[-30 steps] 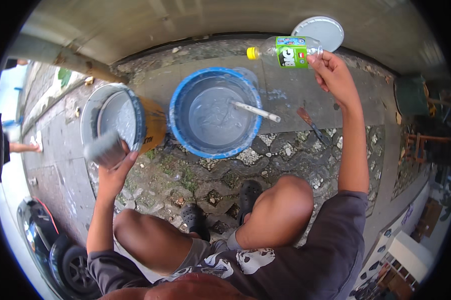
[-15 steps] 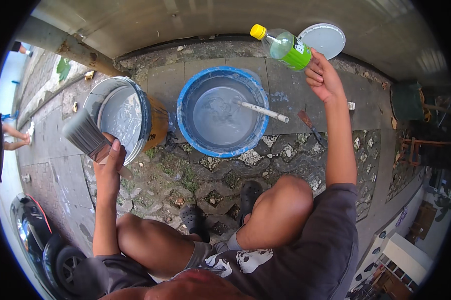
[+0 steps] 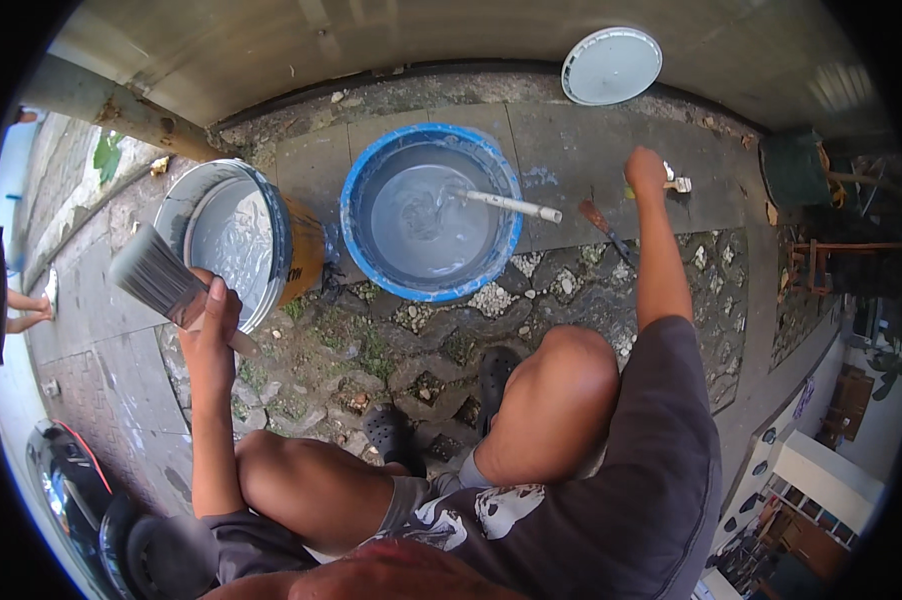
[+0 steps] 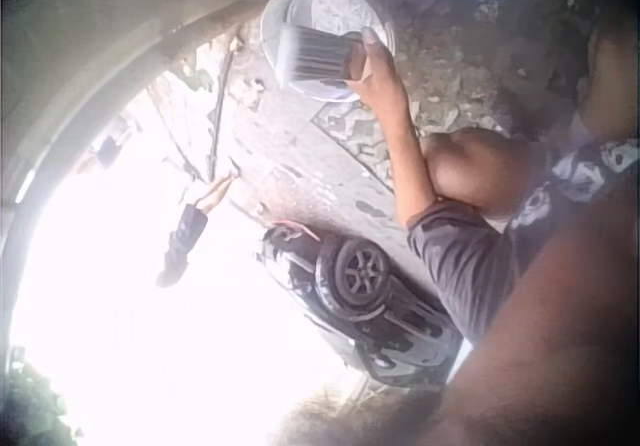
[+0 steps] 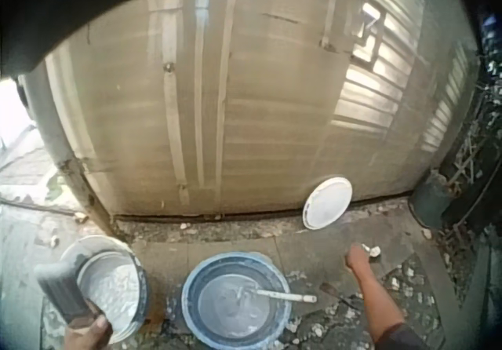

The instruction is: Mixing grey paint in buckets and cleaning paint brushes outdoors.

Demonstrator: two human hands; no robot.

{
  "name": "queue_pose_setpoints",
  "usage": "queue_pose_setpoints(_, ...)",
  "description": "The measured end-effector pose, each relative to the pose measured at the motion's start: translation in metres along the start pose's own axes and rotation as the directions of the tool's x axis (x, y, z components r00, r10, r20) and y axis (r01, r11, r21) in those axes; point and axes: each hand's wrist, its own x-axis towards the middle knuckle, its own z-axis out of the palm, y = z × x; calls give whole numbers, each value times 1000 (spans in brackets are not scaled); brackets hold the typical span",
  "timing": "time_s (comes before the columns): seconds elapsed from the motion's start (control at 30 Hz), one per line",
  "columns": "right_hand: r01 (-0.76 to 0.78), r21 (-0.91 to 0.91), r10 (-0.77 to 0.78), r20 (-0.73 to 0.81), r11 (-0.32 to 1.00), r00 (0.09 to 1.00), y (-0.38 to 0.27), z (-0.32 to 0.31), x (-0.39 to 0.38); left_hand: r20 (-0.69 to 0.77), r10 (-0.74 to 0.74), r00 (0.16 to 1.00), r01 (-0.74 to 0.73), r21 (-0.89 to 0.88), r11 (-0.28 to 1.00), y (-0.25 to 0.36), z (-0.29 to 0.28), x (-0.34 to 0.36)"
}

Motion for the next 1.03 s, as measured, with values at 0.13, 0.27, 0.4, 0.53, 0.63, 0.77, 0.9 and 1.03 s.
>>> queue_pose_setpoints(0.13,-159,-96,158,-15,983,987,-88,-12,-31,-60,43,997,-29,215,976,22,-7,-22)
queue_pose_setpoints(0.27,-290,555,124,318,780,940,-142,-92,-52,-60,1,998,11,194,981,12,-11,-21)
queue_pose_setpoints(0.4,22,855,-4,-23,518,1000,-204,-150,-97,-18,21,1000,-17,215,976,17,-8,-21)
queue_pose_setpoints(0.53,604,26,-441,-659,796,610,-242,-174,-128,-10,35,999,-32,189,982,3,-7,-15)
queue_pose_setpoints(0.63,625,-72,-499,-675,778,543,-255,-181,-135,-15,26,1000,-23,195,980,8,-5,-13)
queue_pose_setpoints(0.77,722,-103,-610,-625,684,488,-297,-198,-153,-10,56,998,-52,250,967,13,-16,-15)
queue_pose_setpoints(0.9,807,7,-701,-492,590,517,-351,-212,-181,32,239,971,-238,269,933,-5,-21,-14)
queue_pose_setpoints(1.03,913,-72,-907,-168,401,385,-401,-216,-208,268,607,748,-660,204,723,-7,1,12)
